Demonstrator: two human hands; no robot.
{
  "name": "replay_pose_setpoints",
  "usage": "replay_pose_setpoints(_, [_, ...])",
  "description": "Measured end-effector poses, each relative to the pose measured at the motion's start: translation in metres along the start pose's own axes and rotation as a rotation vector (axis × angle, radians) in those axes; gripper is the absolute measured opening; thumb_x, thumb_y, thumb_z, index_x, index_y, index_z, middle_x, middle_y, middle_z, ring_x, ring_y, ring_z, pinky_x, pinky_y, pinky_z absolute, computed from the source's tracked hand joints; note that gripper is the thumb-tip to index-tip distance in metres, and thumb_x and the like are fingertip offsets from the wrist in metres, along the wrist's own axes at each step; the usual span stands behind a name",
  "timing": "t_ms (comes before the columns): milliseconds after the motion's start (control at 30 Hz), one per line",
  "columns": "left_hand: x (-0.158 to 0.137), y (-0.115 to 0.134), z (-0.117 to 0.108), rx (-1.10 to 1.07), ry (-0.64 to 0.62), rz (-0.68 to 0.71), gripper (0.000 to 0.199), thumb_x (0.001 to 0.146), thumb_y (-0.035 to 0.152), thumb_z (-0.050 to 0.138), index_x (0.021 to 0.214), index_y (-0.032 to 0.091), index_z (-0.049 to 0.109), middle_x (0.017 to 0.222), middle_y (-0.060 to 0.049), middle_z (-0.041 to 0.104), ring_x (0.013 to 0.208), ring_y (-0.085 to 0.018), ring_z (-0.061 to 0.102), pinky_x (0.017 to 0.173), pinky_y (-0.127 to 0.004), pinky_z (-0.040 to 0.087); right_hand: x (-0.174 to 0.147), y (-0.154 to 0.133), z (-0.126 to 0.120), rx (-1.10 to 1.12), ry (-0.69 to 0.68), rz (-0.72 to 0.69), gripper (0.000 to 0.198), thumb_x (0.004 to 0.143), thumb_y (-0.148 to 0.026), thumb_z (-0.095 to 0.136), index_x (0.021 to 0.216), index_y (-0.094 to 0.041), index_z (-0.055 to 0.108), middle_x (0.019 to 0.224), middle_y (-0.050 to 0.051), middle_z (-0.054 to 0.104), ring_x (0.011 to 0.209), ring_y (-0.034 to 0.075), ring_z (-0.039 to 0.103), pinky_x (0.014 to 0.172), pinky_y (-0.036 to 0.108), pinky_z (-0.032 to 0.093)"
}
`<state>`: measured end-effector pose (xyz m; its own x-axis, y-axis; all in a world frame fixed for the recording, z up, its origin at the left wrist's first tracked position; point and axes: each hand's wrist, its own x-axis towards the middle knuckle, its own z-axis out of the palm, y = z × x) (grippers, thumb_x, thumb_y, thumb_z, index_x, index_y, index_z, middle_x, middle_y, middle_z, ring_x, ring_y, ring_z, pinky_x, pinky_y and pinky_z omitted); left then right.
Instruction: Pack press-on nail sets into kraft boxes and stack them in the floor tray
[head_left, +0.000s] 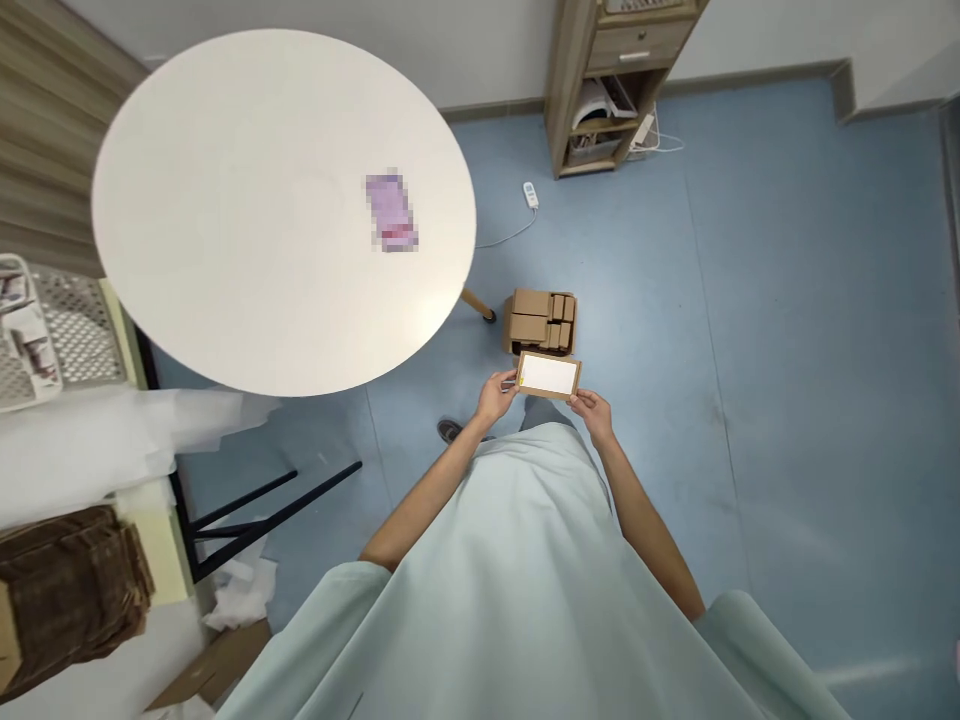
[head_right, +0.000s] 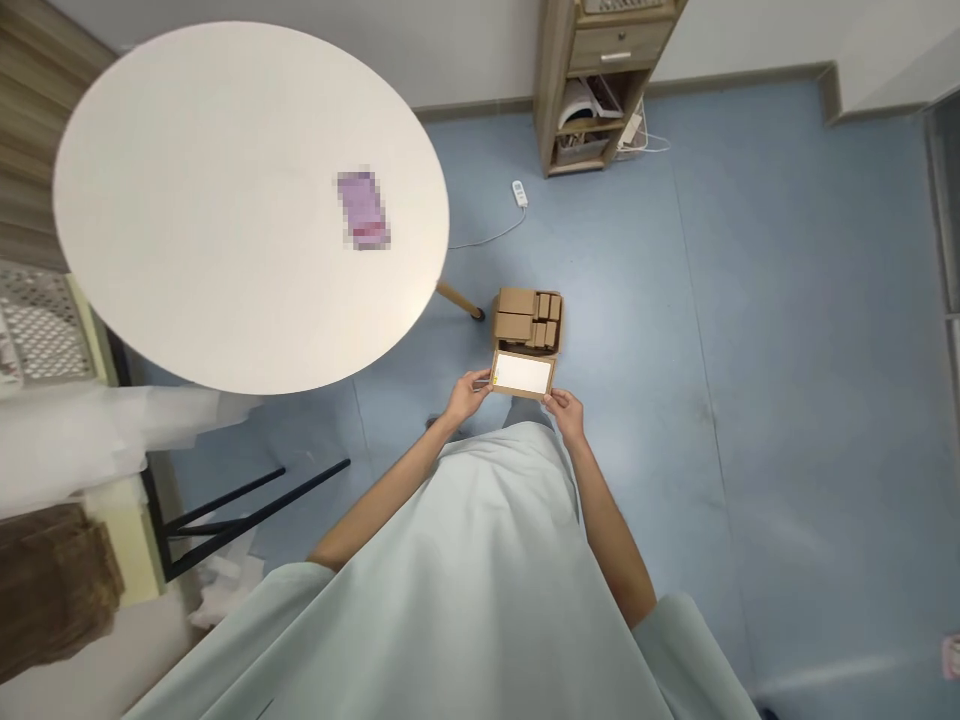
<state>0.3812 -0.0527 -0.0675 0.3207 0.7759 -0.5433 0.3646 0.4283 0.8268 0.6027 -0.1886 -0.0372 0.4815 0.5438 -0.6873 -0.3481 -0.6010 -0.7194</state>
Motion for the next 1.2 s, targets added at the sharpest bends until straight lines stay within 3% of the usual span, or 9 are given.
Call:
replay_pose_setpoints(100, [0.024,0.012,0.038,0.048,0.000,-0.046,0.038,0.089,0.029,0.083,0.125,0.018,0.077,0.125,-0.014,0.075,0.098,-0.026,0.078,0.101,-0.050,0.064,0.036,-0.016,-0.033,-0.003,-0.008,0.029,0.072,0.053,-0.069,0.098,0.098,-0.020,0.071,0.100,0.013,0.084,0.098,0.032,0.081,0.098,0.053,0.063])
replay_pose_setpoints(233, [0.051,0.019,0.066,0.119,0.003,-0.093,0.043,0.088,0.024,0.080,0.130,0.017,0.075,0.128,-0.015,0.075,0.101,-0.027,0.078,0.102,-0.048,0.063,0.080,-0.030,-0.056,-0.024,-0.036,0.059,0.074,0.052,-0.071,0.097,0.100,-0.020,0.072,0.103,0.013,0.084,0.099,0.031,0.080,0.099,0.052,0.062])
replay_pose_setpoints(467, [0.093,0.024,0.073,0.196,0.015,-0.098,0.039,0.089,0.026,0.076,0.127,0.019,0.078,0.113,-0.011,0.081,0.099,-0.026,0.076,0.105,-0.050,0.061,0.132,-0.030,-0.054,-0.015,-0.060,0.106,0.066,0.062,-0.067,0.095,0.101,-0.020,0.070,0.104,0.013,0.084,0.096,0.028,0.080,0.096,0.049,0.063])
replay_pose_setpoints(600, [0.120,0.031,0.078,0.298,-0.027,-0.166,0.040,0.091,0.023,0.072,0.130,0.016,0.077,0.125,-0.014,0.080,0.111,-0.028,0.076,0.111,-0.047,0.057,0.157,-0.025,-0.051,-0.003,-0.069,0.147,0.062,0.067,-0.060,0.096,0.106,-0.020,0.070,0.111,0.013,0.083,0.099,0.026,0.079,0.097,0.046,0.063])
replay_pose_setpoints(733, [0.148,0.027,0.094,0.312,-0.088,-0.262,0.039,0.093,0.018,0.070,0.132,0.014,0.074,0.131,-0.014,0.078,0.112,-0.025,0.077,0.110,-0.041,0.057,0.193,-0.013,-0.056,0.002,-0.031,0.176,0.061,0.067,-0.057,0.097,0.107,-0.020,0.070,0.113,0.012,0.082,0.097,0.025,0.078,0.097,0.045,0.063])
replay_pose_setpoints(900, [0.191,-0.008,0.117,0.334,-0.163,-0.303,0.034,0.094,0.012,0.067,0.128,0.014,0.074,0.134,-0.014,0.077,0.117,-0.025,0.075,0.112,-0.039,0.056,0.253,0.020,-0.062,-0.030,0.020,0.197,0.061,0.066,-0.056,0.096,0.109,-0.021,0.070,0.116,0.012,0.081,0.098,0.025,0.077,0.098,0.048,0.062])
replay_pose_setpoints(1200, [0.289,-0.120,0.150,0.395,-0.260,-0.336,0.053,0.094,0.018,0.069,0.147,0.012,0.064,0.154,-0.019,0.064,0.124,-0.027,0.071,0.115,-0.041,0.051,0.361,0.111,-0.046,-0.117,0.044,0.158,0.051,0.079,-0.050,0.083,0.116,-0.019,0.067,0.123,0.014,0.078,0.102,0.024,0.074,0.099,0.046,0.060])
